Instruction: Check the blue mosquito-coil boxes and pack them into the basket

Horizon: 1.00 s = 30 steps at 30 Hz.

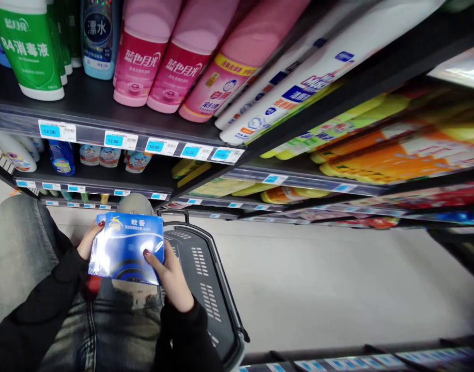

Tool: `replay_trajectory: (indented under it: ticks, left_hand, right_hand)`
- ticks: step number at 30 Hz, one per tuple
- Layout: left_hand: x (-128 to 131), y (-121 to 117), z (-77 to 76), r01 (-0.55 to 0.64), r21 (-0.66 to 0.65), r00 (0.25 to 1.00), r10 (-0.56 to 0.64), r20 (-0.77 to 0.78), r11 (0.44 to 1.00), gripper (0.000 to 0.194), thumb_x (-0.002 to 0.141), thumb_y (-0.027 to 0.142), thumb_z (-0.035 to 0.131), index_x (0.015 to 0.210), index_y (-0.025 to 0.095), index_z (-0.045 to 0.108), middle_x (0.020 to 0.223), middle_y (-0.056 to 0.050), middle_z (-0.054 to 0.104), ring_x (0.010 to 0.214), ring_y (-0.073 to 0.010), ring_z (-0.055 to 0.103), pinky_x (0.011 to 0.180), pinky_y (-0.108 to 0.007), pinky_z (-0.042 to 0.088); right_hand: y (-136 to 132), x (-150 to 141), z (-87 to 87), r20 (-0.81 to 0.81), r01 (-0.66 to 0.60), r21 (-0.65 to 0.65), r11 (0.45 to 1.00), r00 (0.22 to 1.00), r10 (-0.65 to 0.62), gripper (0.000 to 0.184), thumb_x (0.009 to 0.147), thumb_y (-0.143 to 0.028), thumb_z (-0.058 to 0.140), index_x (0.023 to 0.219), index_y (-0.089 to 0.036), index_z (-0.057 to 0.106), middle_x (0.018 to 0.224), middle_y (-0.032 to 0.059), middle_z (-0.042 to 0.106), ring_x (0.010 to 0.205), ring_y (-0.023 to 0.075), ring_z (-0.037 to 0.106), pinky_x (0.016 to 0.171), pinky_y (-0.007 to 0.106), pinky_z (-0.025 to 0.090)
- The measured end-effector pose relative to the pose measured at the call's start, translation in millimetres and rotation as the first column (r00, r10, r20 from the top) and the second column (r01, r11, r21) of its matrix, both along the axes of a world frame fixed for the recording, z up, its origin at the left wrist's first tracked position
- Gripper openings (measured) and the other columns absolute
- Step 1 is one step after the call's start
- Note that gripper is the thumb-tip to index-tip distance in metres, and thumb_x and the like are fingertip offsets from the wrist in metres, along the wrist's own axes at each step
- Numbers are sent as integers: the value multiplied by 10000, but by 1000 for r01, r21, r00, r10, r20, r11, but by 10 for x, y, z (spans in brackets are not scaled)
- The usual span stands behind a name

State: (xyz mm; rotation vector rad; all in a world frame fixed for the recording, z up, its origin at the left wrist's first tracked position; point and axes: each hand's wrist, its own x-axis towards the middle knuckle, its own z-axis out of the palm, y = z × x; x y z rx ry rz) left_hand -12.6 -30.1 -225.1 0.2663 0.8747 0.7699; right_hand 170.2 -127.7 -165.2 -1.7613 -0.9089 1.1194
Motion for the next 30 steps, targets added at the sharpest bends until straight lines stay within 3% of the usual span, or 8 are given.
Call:
replay_trajectory:
  ticks: [3,7,12,15,17,22,26,30]
  left_hand:
    - [13,37,-15,-44,108,990,58,-128,993,397,616,235,726,982,112,635,876,-63,720,835,-234,664,814,-310,476]
    - [33,40,48,-64,-5,987,63,-149,998,341,606,168,677,941,125,634,788,-35,707,745,-222,667,746,-306,488]
    - [55,28,184,-67,-94,992,56,-116,993,272,662,161,623,934,148,638,761,-23,700,709,-209,664,715,-301,494]
    - [63,51,224,-51,-129,988,31,-153,990,165,682,149,601,842,148,643,660,-8,679,598,-181,641,637,-277,491]
    - [62,73,225,-50,-154,982,20,-190,987,90,687,125,585,756,140,641,587,-9,662,534,-171,621,587,-263,485]
    - [41,93,155,-33,-228,971,-22,-237,973,130,698,124,575,784,109,672,581,-54,688,517,-195,638,575,-281,506]
    - [13,81,101,-7,-236,979,-41,-199,972,240,707,165,580,911,89,681,605,-72,705,568,-230,667,616,-311,530]
    - [-9,74,103,45,-245,984,-85,-157,968,308,713,207,579,980,84,669,628,-81,714,594,-250,678,625,-332,542]
  right_hand:
    - [-34,115,13,-107,107,-13,994,988,-107,427,692,-481,659,967,-174,546,869,62,678,784,225,625,729,358,499]
    - [-53,224,97,-149,168,-9,986,975,-167,457,661,-483,689,973,-178,554,877,70,685,792,234,632,717,359,502]
    - [-50,319,175,-465,196,-55,979,862,-199,444,650,-447,706,990,-200,564,824,45,686,661,203,639,581,315,498]
    - [-63,338,18,-597,182,-15,983,787,-155,331,723,-506,617,867,-213,563,520,-37,579,339,123,487,369,242,381]
    - [-69,290,-144,-663,140,51,989,746,-72,344,792,-570,478,727,-234,511,324,-121,359,179,83,265,284,208,262]
    - [-76,34,-352,-891,301,198,933,452,43,368,892,-512,268,659,-247,370,273,-215,10,138,23,-84,259,119,98]
    - [-49,-64,-225,-973,442,157,883,222,62,257,919,-354,289,713,-236,384,297,-219,122,147,-6,-66,273,80,102]
    - [39,-40,-6,-988,456,72,887,152,2,182,903,-271,349,745,-227,429,344,-202,218,170,-11,-1,267,71,85]
